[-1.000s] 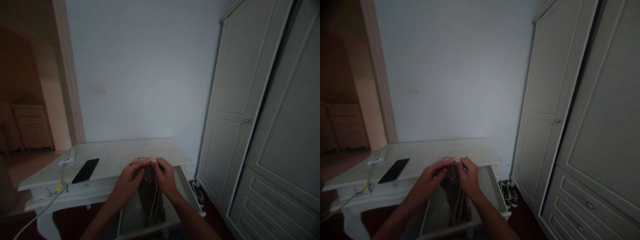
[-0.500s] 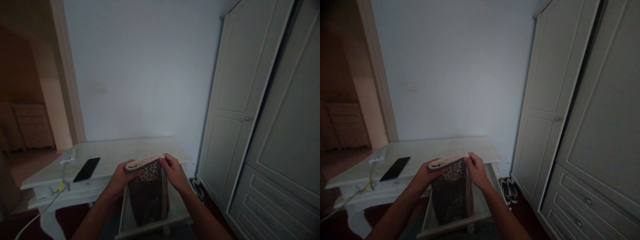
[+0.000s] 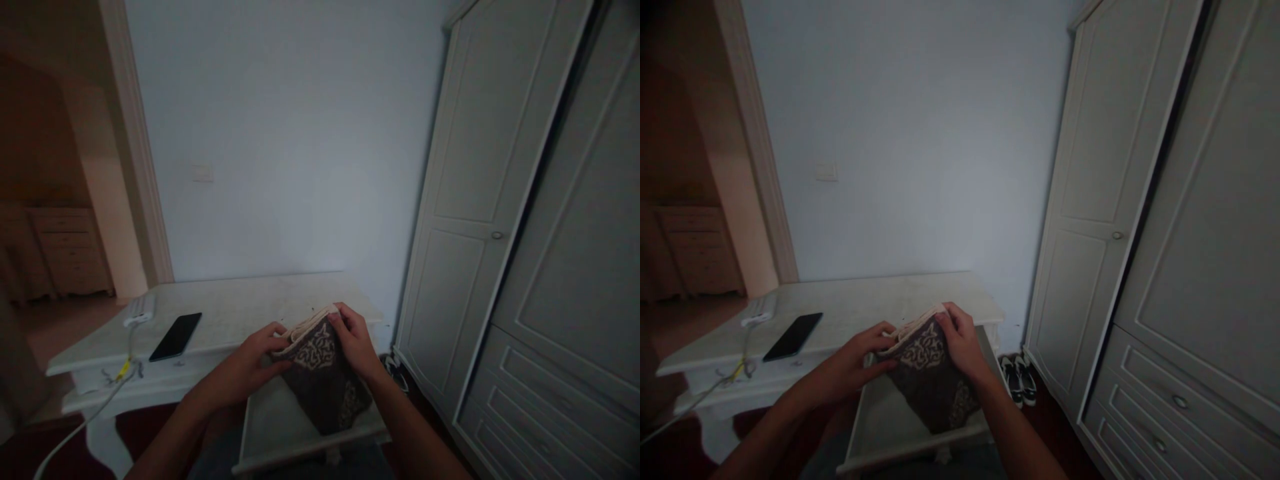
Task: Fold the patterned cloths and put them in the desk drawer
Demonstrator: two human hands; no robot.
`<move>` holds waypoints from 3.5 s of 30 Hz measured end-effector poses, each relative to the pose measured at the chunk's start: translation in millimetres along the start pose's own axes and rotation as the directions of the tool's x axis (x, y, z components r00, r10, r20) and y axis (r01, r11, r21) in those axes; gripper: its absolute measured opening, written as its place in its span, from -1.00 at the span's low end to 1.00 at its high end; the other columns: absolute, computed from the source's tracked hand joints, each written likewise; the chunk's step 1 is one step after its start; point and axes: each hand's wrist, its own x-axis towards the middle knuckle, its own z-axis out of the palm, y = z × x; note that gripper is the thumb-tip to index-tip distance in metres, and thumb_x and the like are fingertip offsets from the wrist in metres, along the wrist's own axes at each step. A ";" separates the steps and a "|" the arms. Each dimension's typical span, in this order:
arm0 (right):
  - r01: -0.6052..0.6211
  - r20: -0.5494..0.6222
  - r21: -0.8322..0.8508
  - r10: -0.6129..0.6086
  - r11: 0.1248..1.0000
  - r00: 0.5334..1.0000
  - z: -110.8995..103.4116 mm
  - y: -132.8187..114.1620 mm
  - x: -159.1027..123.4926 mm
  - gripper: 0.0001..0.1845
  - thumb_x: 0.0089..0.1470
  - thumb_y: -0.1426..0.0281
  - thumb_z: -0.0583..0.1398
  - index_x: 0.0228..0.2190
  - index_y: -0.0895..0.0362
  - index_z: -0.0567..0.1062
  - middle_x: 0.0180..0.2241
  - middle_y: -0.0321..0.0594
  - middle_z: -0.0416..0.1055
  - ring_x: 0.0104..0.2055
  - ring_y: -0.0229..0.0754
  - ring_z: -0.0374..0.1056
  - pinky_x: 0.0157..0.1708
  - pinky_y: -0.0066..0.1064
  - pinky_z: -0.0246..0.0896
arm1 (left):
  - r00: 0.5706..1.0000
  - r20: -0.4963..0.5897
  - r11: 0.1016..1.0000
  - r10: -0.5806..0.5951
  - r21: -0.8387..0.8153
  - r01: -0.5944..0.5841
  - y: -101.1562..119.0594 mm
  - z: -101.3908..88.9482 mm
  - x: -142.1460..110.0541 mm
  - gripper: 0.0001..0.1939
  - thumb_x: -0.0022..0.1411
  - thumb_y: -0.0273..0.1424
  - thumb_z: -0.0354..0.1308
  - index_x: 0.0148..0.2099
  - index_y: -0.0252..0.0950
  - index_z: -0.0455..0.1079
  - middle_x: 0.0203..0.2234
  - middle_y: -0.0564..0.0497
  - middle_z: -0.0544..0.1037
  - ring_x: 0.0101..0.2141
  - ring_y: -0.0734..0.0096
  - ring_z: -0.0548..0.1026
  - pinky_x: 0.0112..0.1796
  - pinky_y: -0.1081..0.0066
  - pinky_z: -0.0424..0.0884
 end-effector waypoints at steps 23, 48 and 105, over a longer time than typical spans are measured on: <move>0.050 0.134 -0.079 -0.039 0.996 0.990 -8.8 -17.7 -17.0 -0.65 0.35 0.05 0.21 -0.29 0.05 0.59 -0.33 -0.30 0.49 -0.24 -0.12 0.37 -0.18 -0.35 0.25 | 0.964 0.018 0.943 -0.264 0.214 0.254 27.9 5.3 6.1 -0.79 0.20 -0.18 0.30 -0.34 -0.18 0.65 -0.35 0.04 0.65 -0.34 0.32 0.56 -0.30 0.40 0.32; 0.102 0.160 -0.130 -0.080 0.986 0.984 -18.0 -16.2 -23.8 -0.72 0.35 0.14 0.20 -0.26 0.05 0.60 -0.32 -0.30 0.53 -0.23 -0.12 0.42 -0.18 -0.37 0.26 | 0.999 0.025 0.998 0.026 -0.066 -0.024 31.1 -3.1 -3.8 -0.81 0.45 -0.35 0.00 -0.15 -0.17 0.45 -0.08 -0.03 0.54 -0.05 0.28 0.51 0.01 0.30 0.44; -0.755 0.284 0.275 0.700 0.595 0.655 0.5 64.6 -57.9 -0.24 -0.07 -0.08 0.47 0.09 -0.05 0.46 -0.15 -0.25 0.61 -0.22 -0.11 0.53 -0.25 -0.30 0.36 | 0.771 -0.090 0.419 -0.630 -0.875 0.241 -43.6 81.3 -31.7 0.24 0.07 0.07 0.50 0.56 0.09 -0.19 0.05 -0.07 0.67 0.01 -0.02 0.67 -0.01 0.05 0.60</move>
